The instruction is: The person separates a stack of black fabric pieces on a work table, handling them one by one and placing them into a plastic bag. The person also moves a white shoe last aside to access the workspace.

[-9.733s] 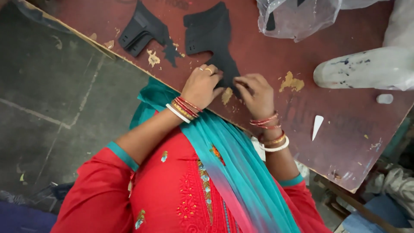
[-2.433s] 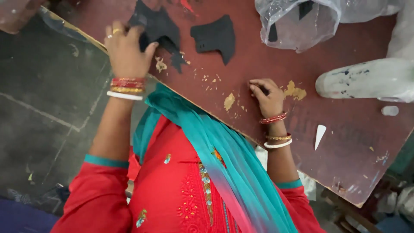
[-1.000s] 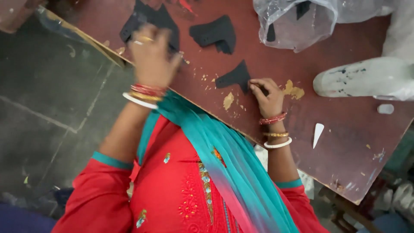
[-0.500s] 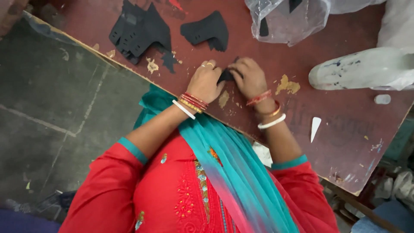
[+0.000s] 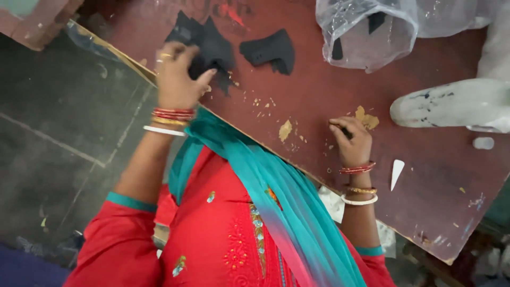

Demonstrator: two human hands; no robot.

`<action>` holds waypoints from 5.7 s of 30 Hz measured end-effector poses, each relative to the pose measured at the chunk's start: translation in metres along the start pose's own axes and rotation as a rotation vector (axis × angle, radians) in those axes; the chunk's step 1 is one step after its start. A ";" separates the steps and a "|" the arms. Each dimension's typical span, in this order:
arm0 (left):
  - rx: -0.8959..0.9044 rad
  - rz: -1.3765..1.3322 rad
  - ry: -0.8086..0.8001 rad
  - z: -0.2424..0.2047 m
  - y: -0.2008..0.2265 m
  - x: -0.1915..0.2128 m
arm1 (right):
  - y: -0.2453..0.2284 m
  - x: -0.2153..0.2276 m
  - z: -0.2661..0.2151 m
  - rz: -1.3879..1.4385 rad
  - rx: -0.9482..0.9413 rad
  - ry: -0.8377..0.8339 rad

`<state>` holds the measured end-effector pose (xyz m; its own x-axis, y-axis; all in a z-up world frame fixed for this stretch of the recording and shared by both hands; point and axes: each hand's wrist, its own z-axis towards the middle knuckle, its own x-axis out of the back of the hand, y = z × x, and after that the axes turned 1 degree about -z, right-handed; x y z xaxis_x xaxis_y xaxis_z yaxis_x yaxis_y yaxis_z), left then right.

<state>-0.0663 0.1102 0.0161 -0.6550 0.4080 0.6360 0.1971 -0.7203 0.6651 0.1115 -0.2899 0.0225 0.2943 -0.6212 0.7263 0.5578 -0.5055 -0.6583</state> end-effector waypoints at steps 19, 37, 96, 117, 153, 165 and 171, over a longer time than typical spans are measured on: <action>-0.564 -0.513 -0.494 0.051 0.295 -0.278 | -0.023 0.261 0.062 -0.434 0.322 0.346; -0.880 -0.419 -0.256 0.063 0.343 -0.266 | 0.052 0.205 -0.032 -0.369 -0.177 0.687; -0.173 -0.221 -0.448 -0.029 0.077 -0.095 | -0.063 -0.081 0.053 -0.117 0.362 -0.183; -0.276 -0.117 -0.377 -0.034 0.078 -0.094 | -0.077 -0.071 0.064 -0.041 0.248 -0.142; -0.036 -0.021 -0.335 -0.032 0.085 -0.125 | -0.036 -0.067 0.079 -0.213 0.427 -0.267; -0.065 0.180 0.040 0.026 0.037 -0.020 | 0.003 -0.034 0.044 -0.061 0.168 -0.045; -0.193 0.112 -0.344 0.051 0.035 -0.155 | -0.037 -0.033 0.065 0.008 0.118 -0.070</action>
<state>0.0793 0.0508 -0.0395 -0.3488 0.4616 0.8156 0.0916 -0.8493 0.5198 0.1313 -0.2118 0.0361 0.3504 -0.5791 0.7361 0.6418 -0.4239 -0.6391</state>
